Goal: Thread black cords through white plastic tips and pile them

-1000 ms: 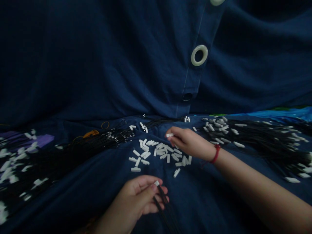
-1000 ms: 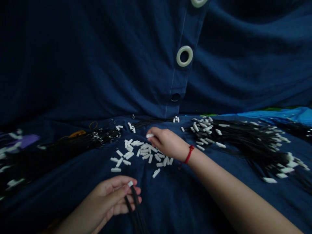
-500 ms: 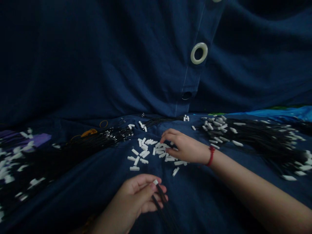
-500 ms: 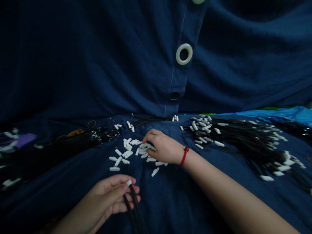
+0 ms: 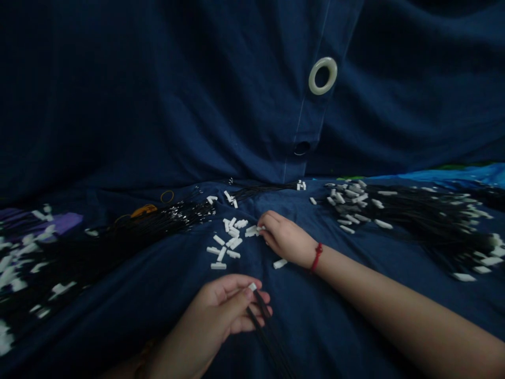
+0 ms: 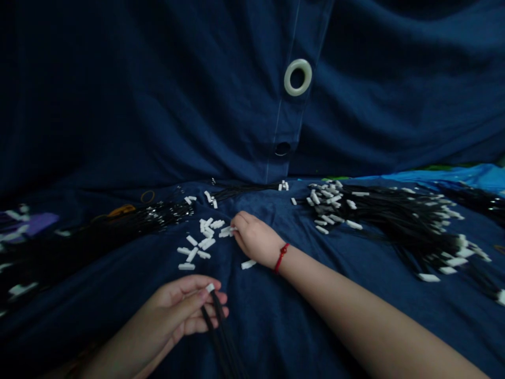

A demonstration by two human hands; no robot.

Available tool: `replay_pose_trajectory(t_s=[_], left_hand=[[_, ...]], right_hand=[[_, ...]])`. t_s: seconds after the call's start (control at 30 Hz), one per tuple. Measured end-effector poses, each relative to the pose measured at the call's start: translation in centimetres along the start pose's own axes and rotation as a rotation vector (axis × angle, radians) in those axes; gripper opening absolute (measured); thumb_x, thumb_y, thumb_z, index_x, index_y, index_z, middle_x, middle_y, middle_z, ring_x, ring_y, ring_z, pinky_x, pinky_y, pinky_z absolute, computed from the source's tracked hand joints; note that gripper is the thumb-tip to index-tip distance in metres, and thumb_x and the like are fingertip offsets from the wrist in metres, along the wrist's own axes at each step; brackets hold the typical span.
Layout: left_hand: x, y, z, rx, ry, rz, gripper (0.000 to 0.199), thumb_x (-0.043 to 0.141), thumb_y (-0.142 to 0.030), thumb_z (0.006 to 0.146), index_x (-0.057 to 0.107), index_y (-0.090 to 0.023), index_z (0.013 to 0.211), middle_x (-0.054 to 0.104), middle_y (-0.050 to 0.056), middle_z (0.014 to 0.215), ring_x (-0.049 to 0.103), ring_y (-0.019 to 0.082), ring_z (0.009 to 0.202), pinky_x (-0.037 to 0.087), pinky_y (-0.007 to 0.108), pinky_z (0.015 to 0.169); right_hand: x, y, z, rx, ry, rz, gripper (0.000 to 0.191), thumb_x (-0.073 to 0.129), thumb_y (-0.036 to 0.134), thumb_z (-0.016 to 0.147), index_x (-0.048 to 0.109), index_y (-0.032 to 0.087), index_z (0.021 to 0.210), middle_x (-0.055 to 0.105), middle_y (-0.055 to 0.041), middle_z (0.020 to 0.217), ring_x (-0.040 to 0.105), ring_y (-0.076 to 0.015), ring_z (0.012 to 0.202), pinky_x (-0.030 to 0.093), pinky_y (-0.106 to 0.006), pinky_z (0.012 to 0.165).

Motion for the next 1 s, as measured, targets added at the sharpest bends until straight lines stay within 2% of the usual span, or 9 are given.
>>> replay_pose_trajectory(t_s=[0.17,0.27,0.33,0.47,0.53,0.67,0.8,0.93,1.0], left_hand=[[0.1,0.0,0.1,-0.006,0.017,-0.003,0.019,0.050,-0.024,0.081,0.056,-0.009,0.092,0.065,0.012,0.090,0.062,0.021,0.081,0.048,0.036,0.076],[0.0,0.1,0.1,-0.022,0.005,-0.002,0.018,0.050,-0.022,0.081,0.056,-0.009,0.092,0.065,0.012,0.090,0.062,0.022,0.082,0.048,0.037,0.077],[0.1,0.0,0.1,-0.016,0.015,-0.009,0.018,0.050,-0.022,0.081,0.055,-0.009,0.092,0.065,0.013,0.091,0.061,0.022,0.083,0.047,0.038,0.078],[0.2,-0.1,0.2,-0.015,0.021,-0.016,0.018,0.050,-0.023,0.081,0.056,-0.009,0.091,0.064,0.012,0.090,0.061,0.021,0.081,0.047,0.037,0.077],[0.2,-0.1,0.2,-0.019,0.019,-0.013,0.017,0.051,-0.022,0.081,0.056,-0.009,0.090,0.064,0.012,0.089,0.061,0.021,0.080,0.048,0.036,0.076],[0.3,-0.2,0.2,-0.006,0.036,-0.017,0.018,0.051,-0.023,0.080,0.056,-0.009,0.090,0.064,0.012,0.089,0.061,0.021,0.081,0.047,0.036,0.075],[0.4,-0.1,0.3,-0.005,0.025,-0.013,0.017,0.051,-0.023,0.080,0.056,-0.010,0.090,0.065,0.012,0.087,0.061,0.021,0.079,0.047,0.036,0.074],[0.6,-0.1,0.4,-0.001,0.027,0.006,0.015,0.053,-0.021,0.078,0.056,-0.010,0.088,0.064,0.010,0.083,0.061,0.020,0.075,0.047,0.035,0.071],[0.7,-0.1,0.5,0.006,0.030,0.011,0.015,0.052,-0.021,0.078,0.055,-0.010,0.087,0.064,0.010,0.082,0.061,0.020,0.074,0.047,0.034,0.070]], right_hand=[[-0.8,-2.5,-0.1,0.147,-0.162,0.083,0.019,0.044,0.027,0.089,0.052,0.011,0.095,0.054,-0.0040,0.089,0.054,-0.0133,0.079,0.046,-0.031,0.071],[-0.8,-3.7,-0.3,0.214,-0.186,0.125,0.023,0.040,0.029,0.091,0.051,0.010,0.096,0.054,-0.0012,0.077,0.053,-0.0090,0.062,0.047,-0.025,0.059],[-0.7,-3.7,-0.2,0.217,-0.175,0.135,0.024,0.039,0.030,0.091,0.051,0.010,0.094,0.053,-0.0004,0.074,0.052,-0.0083,0.060,0.046,-0.023,0.056],[-0.4,-2.3,0.0,0.132,-0.077,0.119,0.023,0.043,0.031,0.089,0.053,0.010,0.090,0.053,-0.0008,0.075,0.052,-0.0096,0.064,0.046,-0.025,0.060],[-0.1,-1.4,0.0,0.071,-0.010,0.103,0.023,0.048,0.033,0.086,0.053,0.011,0.093,0.054,-0.0027,0.083,0.053,-0.0111,0.070,0.046,-0.027,0.064],[0.0,0.1,-0.2,0.005,0.042,0.025,0.043,0.054,0.035,0.080,0.043,0.013,0.115,0.045,-0.0095,0.112,0.048,-0.0203,0.096,0.041,-0.038,0.081],[0.4,2.2,0.5,-0.054,0.105,-0.059,0.058,0.059,0.042,0.073,0.040,0.012,0.120,0.041,-0.0126,0.118,0.039,-0.0268,0.108,0.031,-0.045,0.090],[2.8,4.6,2.3,-0.185,0.207,-0.089,0.076,0.064,0.049,0.066,0.035,0.013,0.126,0.039,-0.0129,0.124,0.034,-0.0253,0.114,0.029,-0.038,0.095],[4.3,5.2,3.4,-0.219,0.238,-0.106,0.080,0.062,0.054,0.065,0.034,0.014,0.127,0.036,-0.0130,0.127,0.031,-0.0269,0.117,0.028,-0.040,0.096]])
Point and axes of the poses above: each hand's wrist, its own z-axis towards the middle knuckle, its own x-axis out of the palm, y = z × x, the point moved 7 cm from there along z, towards the middle knuckle
